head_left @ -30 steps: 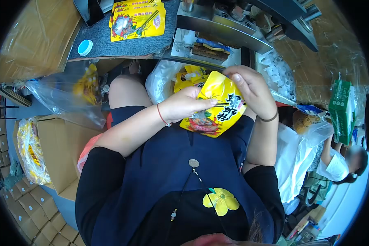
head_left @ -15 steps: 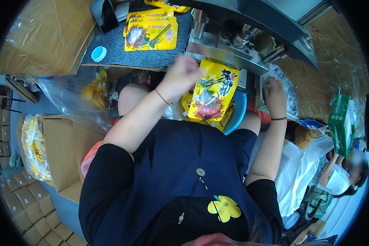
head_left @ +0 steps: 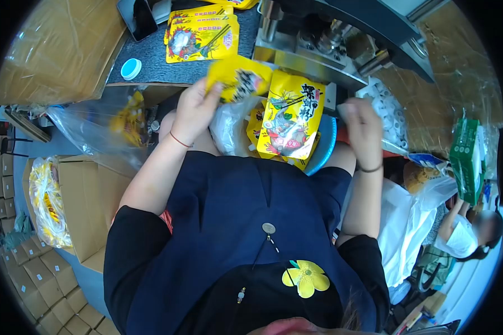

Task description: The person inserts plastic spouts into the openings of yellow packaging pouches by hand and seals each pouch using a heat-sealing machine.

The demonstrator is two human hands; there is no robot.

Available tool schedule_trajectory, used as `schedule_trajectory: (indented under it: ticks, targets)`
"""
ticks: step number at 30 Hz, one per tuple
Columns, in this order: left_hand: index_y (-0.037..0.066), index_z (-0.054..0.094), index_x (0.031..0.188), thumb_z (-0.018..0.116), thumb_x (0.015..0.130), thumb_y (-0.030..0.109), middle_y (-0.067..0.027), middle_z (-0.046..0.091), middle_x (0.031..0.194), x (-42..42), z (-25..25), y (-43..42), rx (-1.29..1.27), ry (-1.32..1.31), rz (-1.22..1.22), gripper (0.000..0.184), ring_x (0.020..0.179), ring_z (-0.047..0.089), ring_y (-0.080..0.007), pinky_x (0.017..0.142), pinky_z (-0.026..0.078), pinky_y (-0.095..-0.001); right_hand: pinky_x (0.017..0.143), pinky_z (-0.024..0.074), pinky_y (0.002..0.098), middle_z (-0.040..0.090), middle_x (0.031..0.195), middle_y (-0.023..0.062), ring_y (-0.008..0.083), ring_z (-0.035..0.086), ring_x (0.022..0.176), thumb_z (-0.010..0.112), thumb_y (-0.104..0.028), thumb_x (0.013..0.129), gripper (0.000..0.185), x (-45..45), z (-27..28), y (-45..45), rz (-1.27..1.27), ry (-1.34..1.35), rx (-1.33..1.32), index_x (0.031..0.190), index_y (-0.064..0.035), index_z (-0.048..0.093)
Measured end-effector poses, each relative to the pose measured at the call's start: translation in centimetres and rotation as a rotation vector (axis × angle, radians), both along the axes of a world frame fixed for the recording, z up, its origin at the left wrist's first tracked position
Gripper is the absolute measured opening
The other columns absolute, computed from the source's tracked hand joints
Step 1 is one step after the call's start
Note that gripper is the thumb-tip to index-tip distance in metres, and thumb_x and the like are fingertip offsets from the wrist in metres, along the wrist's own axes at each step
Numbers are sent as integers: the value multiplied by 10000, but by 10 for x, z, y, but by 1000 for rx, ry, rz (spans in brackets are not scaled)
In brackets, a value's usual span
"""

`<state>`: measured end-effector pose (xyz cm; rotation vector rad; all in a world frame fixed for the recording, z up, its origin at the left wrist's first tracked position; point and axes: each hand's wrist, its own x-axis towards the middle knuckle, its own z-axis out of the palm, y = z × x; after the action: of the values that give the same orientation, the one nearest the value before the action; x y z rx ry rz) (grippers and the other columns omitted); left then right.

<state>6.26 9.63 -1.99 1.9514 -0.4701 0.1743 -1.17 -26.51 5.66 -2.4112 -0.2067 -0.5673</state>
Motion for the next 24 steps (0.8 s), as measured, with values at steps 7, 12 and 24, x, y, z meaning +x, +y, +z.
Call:
schedule_trajectory:
  ticks: [7,12,24]
  targets:
    - [-22,716,1107,709,976,168,-17,732,920,-38,37,-63,66,341,-312,230,845,645,-59,759,537,-247,631,508,272,691,838,91,122,614,674,750,-114,908,142,8,24,64,173,106,465,974,5,709]
    - [-42,658,1203,635,1031,194,-58,722,1114,-55,18,-90,-420,700,-561,293,1003,645,-80,901,527,-270,707,514,328,691,846,111,223,650,766,676,-149,957,149,14,21,39,242,61,96,962,-1,699]
    - [-35,680,1198,687,995,187,-72,738,1091,-64,12,-114,-559,999,-672,301,977,682,-96,888,544,-259,739,481,283,649,890,61,133,595,808,560,-214,1046,237,1,18,-5,381,430,248,1011,0,654]
